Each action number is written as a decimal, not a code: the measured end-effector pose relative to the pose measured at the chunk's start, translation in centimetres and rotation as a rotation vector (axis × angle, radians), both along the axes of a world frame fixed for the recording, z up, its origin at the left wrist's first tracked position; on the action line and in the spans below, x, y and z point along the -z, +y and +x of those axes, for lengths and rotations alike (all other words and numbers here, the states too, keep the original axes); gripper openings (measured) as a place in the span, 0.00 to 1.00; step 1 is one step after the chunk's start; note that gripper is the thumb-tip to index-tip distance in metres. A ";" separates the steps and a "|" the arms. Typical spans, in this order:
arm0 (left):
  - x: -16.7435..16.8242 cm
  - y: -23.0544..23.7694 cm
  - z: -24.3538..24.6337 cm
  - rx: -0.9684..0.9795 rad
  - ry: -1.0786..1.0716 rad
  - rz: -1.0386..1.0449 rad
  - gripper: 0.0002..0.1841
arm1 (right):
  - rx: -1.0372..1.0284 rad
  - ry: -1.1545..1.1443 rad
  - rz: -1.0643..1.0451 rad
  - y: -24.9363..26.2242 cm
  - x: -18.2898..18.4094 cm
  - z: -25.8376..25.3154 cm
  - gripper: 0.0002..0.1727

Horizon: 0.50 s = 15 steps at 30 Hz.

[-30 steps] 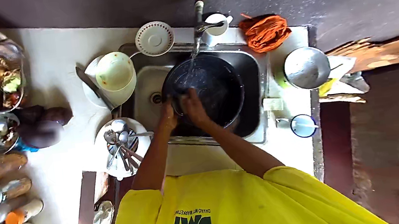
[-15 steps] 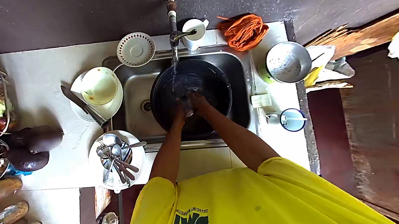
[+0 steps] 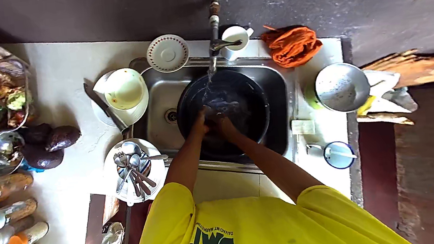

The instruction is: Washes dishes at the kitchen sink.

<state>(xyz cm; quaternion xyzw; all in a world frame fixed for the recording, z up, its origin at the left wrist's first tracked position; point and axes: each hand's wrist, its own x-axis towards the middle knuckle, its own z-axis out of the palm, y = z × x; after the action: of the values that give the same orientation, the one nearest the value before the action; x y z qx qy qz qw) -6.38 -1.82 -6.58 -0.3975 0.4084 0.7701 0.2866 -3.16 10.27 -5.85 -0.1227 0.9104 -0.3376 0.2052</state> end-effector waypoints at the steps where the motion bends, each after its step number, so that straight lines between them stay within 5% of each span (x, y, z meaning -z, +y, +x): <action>1: 0.3 -0.2 -0.2 0.075 -0.009 -0.027 0.30 | -0.045 0.051 0.089 0.8 0.9 -0.3 0.18; 4: 1.1 -0.1 -0.9 0.383 0.175 -0.418 0.24 | 0.087 0.094 0.352 1.6 0.6 -1.3 0.24; 7: 0.1 0.2 -1.2 0.653 0.262 -0.848 0.21 | 0.206 -0.157 0.574 0.3 -1.6 -1.2 0.37; 10: -1.7 0.7 -2.3 0.894 0.293 -0.994 0.20 | 0.031 -0.429 0.631 -0.4 -2.7 0.8 0.40; 15: -8.7 -0.4 -3.7 1.275 0.546 -1.234 0.16 | -0.286 -0.447 0.518 0.3 -3.7 1.7 0.32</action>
<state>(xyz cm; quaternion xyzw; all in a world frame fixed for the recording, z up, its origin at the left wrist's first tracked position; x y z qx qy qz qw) -10.07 -2.23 2.08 0.0152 0.9406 0.1802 0.2875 -1.47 10.62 -2.19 -0.1156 0.8720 -0.0822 0.4684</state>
